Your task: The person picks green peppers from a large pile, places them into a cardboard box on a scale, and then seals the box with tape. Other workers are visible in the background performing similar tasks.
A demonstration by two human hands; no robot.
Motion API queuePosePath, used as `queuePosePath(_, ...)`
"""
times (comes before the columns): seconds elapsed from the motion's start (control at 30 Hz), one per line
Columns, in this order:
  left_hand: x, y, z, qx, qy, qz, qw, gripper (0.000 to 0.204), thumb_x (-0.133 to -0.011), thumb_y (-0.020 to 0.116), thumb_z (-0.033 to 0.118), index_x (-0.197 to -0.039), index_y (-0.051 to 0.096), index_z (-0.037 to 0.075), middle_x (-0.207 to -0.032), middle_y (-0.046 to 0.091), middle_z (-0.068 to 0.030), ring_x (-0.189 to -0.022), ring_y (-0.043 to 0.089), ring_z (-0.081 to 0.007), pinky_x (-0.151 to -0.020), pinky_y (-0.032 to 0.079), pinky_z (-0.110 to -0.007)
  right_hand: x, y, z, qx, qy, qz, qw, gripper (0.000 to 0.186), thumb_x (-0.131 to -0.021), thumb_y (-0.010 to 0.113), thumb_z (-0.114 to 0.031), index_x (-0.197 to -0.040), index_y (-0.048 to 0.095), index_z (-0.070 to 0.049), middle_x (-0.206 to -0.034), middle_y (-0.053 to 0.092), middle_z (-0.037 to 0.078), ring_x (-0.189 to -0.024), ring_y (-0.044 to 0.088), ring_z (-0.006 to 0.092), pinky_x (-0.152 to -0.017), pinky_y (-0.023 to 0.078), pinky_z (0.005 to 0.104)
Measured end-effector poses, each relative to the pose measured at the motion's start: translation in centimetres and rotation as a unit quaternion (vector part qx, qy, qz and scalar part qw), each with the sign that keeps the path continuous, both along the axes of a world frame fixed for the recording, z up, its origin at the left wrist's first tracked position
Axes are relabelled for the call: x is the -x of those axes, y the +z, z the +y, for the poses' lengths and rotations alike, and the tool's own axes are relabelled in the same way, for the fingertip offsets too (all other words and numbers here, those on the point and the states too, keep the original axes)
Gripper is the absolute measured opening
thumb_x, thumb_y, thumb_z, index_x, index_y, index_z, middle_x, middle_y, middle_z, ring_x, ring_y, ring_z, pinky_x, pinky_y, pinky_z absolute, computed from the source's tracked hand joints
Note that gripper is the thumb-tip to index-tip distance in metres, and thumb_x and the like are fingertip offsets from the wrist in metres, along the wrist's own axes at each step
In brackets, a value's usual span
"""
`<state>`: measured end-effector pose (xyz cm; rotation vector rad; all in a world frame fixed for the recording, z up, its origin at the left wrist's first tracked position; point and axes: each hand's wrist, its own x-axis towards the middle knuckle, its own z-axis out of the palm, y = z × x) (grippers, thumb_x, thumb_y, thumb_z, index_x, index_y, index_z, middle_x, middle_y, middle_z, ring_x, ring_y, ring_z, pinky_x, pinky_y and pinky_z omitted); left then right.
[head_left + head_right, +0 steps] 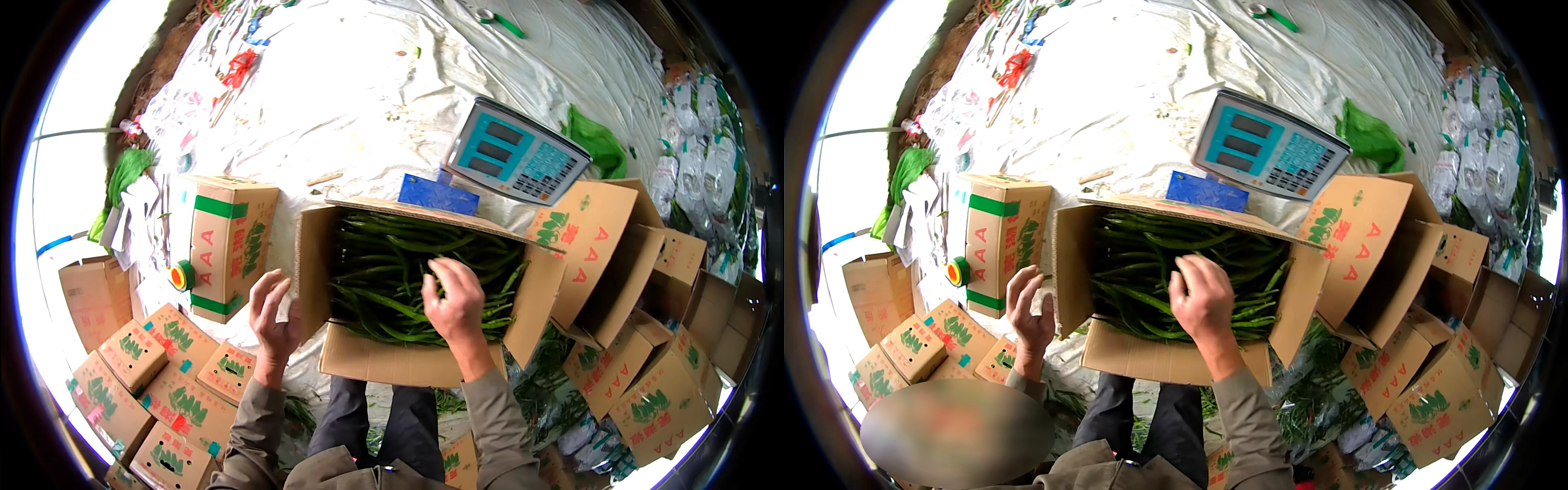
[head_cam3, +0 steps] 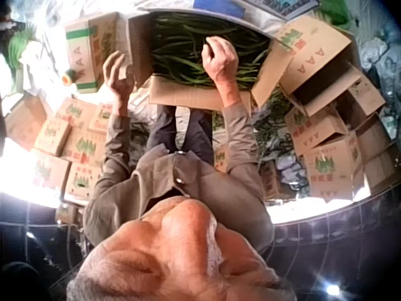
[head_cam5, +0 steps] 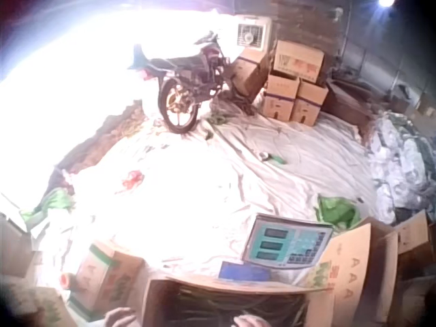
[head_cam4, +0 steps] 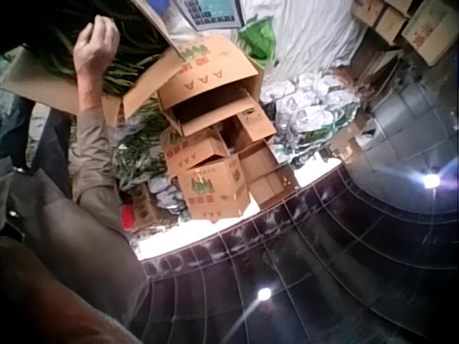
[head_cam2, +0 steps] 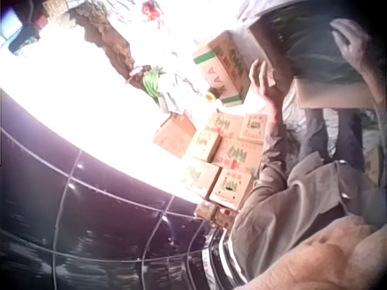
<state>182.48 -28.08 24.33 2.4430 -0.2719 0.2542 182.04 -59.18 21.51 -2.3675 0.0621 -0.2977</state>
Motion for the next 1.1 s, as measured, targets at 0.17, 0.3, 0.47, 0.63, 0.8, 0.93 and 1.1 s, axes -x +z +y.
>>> queuePosePath(0.17,-3.3,-6.8,1.7,0.417,0.12,0.276,0.858,0.077,-0.088,0.071,0.035,-0.151,0.042,0.002,-0.147,0.051,-0.0167,-0.14,0.043,-0.0282,-0.118,0.029,-0.043,11.9,-2.9,-2.5,0.087,-0.14,0.235,0.958,0.014,-0.086,0.07,-0.019,-0.087,0.073,-0.005,-0.09,0.071,0.013,-0.084,0.068,0.0352,-0.075,0.054,0.0445)
queuePosePath(0.3,-8.5,-9.2,-0.4,0.487,-0.032,0.403,0.774,0.076,-0.08,0.066,0.009,-0.15,0.039,-0.003,-0.142,0.053,-0.0122,-0.135,0.046,-0.0199,-0.115,0.032,-0.032,24.3,-6.7,-8.3,0.257,-0.19,0.513,0.797,0.036,-0.093,0.06,-0.032,-0.105,0.071,0.0,-0.103,0.069,0.024,-0.096,0.065,0.0435,-0.087,0.051,0.0547)
queuePosePath(0.47,-7.9,-11.2,0.8,0.571,0.074,0.359,0.735,0.069,-0.068,0.055,0.002,-0.136,0.052,-0.002,-0.13,0.061,-0.0104,-0.122,0.056,-0.019,-0.109,0.039,-0.029,23.3,-7.5,-11.1,0.146,-0.279,0.598,0.737,0.046,-0.095,0.057,-0.034,-0.108,0.067,0.009,-0.117,0.066,0.03,-0.109,0.063,0.0451,-0.092,0.05,0.0544)
queuePosePath(0.63,-12.3,-13.3,-1.1,0.591,-0.035,0.315,0.742,0.029,-0.075,0.056,0.016,-0.097,0.065,-0.001,-0.105,0.065,-0.0117,-0.103,0.059,-0.0212,-0.097,0.043,-0.031,24.9,-12.8,-14.6,0.024,-0.254,0.608,0.752,0.044,-0.095,0.051,-0.027,-0.107,0.064,0.014,-0.115,0.063,0.038,-0.111,0.058,0.0524,-0.094,0.047,0.0544)
queuePosePath(0.8,-14.0,-15.9,-1.5,0.594,0.031,0.33,0.733,0.066,-0.105,0.039,0.044,-0.053,0.048,0.004,-0.059,0.049,-0.0048,-0.061,0.046,-0.0176,-0.063,0.037,-0.032,21.0,-9.7,-9.5,0.052,-0.328,0.624,0.707,0.051,-0.1,0.049,-0.035,-0.102,0.064,0.014,-0.105,0.066,0.035,-0.097,0.061,0.0515,-0.086,0.047,0.0567)
queuePosePath(0.93,-17.2,-15.0,-2.5,0.558,-0.011,0.355,0.75,0.067,-0.106,0.044,0.044,-0.054,0.051,0.003,-0.057,0.048,-0.0025,-0.057,0.043,-0.0127,-0.058,0.036,-0.031,24.1,-10.3,-6.7,0.128,-0.424,0.562,0.699,0.055,-0.103,0.048,-0.042,-0.104,0.07,0.008,-0.098,0.068,0.03,-0.085,0.062,0.0485,-0.078,0.05,0.0573)
queuePosePath(1.1,-21.2,-16.7,0.9,0.519,0.044,0.471,0.712,0.058,-0.103,0.057,0.041,-0.054,0.049,0.01,-0.056,0.041,0.0063,-0.056,0.034,-0.0045,-0.05,0.028,-0.03,23.0,-6.4,4.5,0.103,-0.381,0.673,0.626,0.052,-0.101,0.054,-0.043,-0.11,0.066,0.007,-0.1,0.067,0.028,-0.092,0.063,0.043,-0.081,0.049,0.0532)
